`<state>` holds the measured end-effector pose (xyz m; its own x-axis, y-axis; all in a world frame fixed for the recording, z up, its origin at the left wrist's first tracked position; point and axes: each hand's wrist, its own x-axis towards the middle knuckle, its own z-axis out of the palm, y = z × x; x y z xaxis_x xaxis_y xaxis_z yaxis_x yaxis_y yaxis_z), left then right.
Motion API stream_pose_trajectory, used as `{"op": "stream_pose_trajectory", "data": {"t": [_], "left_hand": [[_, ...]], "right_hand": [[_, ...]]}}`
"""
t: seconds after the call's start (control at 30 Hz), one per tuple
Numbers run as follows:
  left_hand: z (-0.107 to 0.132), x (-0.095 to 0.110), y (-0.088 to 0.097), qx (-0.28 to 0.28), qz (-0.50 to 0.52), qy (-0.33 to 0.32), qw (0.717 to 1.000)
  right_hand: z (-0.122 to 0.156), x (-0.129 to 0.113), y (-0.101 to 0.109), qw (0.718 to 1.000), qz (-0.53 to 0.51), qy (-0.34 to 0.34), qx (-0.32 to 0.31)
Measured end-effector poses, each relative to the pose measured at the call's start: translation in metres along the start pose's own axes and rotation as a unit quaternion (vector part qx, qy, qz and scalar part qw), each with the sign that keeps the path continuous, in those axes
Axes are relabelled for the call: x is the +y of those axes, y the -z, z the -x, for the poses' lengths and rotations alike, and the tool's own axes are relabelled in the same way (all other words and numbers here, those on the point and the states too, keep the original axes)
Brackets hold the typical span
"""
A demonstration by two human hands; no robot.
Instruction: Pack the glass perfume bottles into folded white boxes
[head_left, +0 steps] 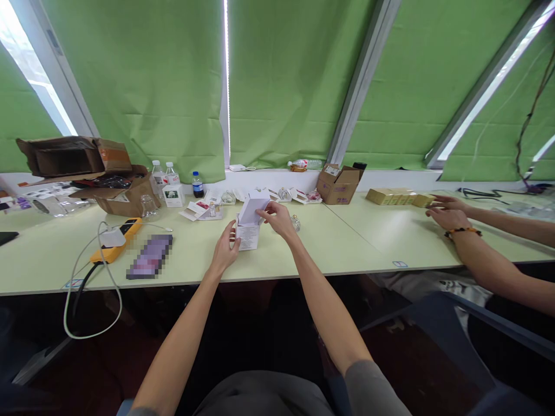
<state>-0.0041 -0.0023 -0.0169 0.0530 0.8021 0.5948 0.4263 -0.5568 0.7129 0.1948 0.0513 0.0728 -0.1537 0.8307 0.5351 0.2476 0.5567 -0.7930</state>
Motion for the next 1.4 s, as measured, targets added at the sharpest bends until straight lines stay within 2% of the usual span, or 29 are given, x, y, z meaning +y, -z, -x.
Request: {"op": "stream_pose_trajectory", "data": {"t": [0.13, 0.33, 0.47, 0.67, 1.13, 1.4], "left_hand": [[0.001, 0.002, -0.001, -0.003, -0.016, -0.015, 1.000], [0.001, -0.001, -0.002, 0.009, -0.022, -0.005, 1.000], [0.001, -0.003, -0.003, 0.017, -0.020, 0.009, 1.000], [0.000, -0.005, -0.003, 0.012, -0.032, 0.032, 0.999], [0.000, -0.002, -0.003, 0.015, -0.036, 0.029, 0.999], [0.001, 0.001, -0.003, 0.015, -0.033, 0.030, 0.999]], "right_hand": [[0.002, -0.004, 0.001, 0.999, 0.034, 0.010, -0.012], [0.004, -0.008, 0.000, 0.997, 0.057, 0.037, -0.030], [0.004, -0.008, -0.001, 0.997, 0.069, 0.024, -0.009], [0.005, -0.008, -0.003, 0.996, 0.076, 0.041, -0.004], [0.007, -0.009, -0.009, 0.993, 0.117, 0.032, 0.004], [0.008, -0.005, -0.012, 0.996, 0.091, 0.020, 0.015]]}}
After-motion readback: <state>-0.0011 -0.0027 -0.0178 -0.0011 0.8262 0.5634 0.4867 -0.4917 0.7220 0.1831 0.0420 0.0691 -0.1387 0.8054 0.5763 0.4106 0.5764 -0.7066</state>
